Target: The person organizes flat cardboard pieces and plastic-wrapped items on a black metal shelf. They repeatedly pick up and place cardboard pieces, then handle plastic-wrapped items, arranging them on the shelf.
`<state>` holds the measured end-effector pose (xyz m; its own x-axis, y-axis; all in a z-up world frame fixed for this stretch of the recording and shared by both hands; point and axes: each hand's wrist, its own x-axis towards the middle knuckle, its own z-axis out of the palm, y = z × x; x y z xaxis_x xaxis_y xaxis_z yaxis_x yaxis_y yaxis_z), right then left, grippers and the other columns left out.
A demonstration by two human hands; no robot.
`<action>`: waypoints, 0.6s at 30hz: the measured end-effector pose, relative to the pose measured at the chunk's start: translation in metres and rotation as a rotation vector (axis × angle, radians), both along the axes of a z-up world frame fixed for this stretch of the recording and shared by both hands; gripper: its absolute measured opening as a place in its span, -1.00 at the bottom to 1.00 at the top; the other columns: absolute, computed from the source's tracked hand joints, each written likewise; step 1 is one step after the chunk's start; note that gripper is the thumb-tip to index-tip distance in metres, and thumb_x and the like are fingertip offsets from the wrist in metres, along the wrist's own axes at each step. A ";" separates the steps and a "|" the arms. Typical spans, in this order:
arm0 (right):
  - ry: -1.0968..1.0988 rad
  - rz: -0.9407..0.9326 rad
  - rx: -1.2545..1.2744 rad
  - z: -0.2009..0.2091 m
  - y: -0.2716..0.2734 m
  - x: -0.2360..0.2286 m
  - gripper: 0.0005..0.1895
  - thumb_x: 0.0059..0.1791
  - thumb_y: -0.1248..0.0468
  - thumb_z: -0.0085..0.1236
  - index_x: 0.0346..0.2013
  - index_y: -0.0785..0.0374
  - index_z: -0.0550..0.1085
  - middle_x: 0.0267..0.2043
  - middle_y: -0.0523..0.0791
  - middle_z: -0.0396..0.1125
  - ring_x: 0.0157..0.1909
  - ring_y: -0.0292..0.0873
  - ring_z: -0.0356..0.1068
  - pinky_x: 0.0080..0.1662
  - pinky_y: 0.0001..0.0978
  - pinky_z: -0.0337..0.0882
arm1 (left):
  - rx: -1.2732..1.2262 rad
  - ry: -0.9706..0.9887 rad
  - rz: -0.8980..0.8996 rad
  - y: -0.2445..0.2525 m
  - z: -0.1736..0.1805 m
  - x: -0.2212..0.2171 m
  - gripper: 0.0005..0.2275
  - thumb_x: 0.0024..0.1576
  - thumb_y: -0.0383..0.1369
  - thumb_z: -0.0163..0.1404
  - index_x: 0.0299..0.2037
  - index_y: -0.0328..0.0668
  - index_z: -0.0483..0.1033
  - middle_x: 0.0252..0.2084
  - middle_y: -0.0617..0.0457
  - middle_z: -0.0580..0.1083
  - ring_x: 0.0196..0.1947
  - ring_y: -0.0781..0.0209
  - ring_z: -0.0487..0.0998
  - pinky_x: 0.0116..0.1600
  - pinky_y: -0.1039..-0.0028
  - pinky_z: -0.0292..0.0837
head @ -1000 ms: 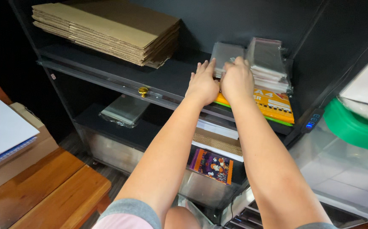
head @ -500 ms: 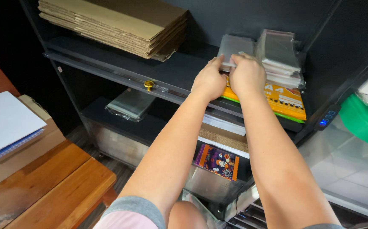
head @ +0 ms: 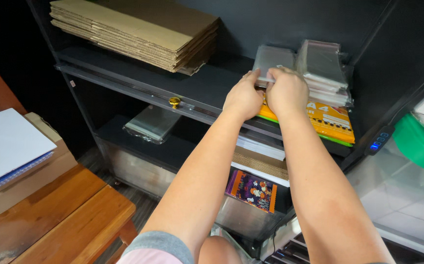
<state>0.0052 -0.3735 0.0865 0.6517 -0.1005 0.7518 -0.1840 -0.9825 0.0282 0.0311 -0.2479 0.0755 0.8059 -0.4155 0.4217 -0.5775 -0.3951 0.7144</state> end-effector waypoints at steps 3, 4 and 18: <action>-0.009 0.015 0.005 0.000 -0.001 0.003 -0.66 -0.05 0.19 0.15 0.01 -0.09 0.61 -0.04 -0.15 0.48 0.04 0.03 0.47 0.09 -0.05 0.47 | -0.017 -0.004 0.005 0.001 0.000 -0.002 -0.45 0.22 -0.42 -0.02 0.47 -0.12 0.20 0.48 -0.22 0.21 0.50 -0.09 0.17 0.52 0.13 0.13; -0.008 0.015 0.005 -0.001 -0.002 0.002 -0.66 -0.05 0.19 0.15 0.01 -0.09 0.61 -0.04 -0.15 0.48 0.04 0.03 0.47 0.09 -0.05 0.47 | -0.017 -0.003 0.004 0.000 0.000 -0.001 -0.45 0.22 -0.42 -0.02 0.47 -0.12 0.20 0.48 -0.22 0.21 0.50 -0.09 0.17 0.52 0.13 0.13; -0.027 0.011 -0.008 -0.004 -0.005 0.005 -0.67 -0.06 0.20 0.18 -0.01 -0.06 0.61 -0.06 -0.13 0.47 0.03 0.04 0.47 0.05 -0.04 0.48 | -0.019 0.002 0.020 -0.002 -0.002 0.003 -0.45 0.22 -0.42 0.02 0.46 -0.11 0.23 0.48 -0.20 0.23 0.50 -0.06 0.18 0.51 0.14 0.15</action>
<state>0.0106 -0.3786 0.0826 0.6320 -0.0868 0.7701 -0.1737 -0.9843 0.0316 0.0339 -0.2502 0.0735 0.8150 -0.3909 0.4278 -0.5680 -0.3927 0.7233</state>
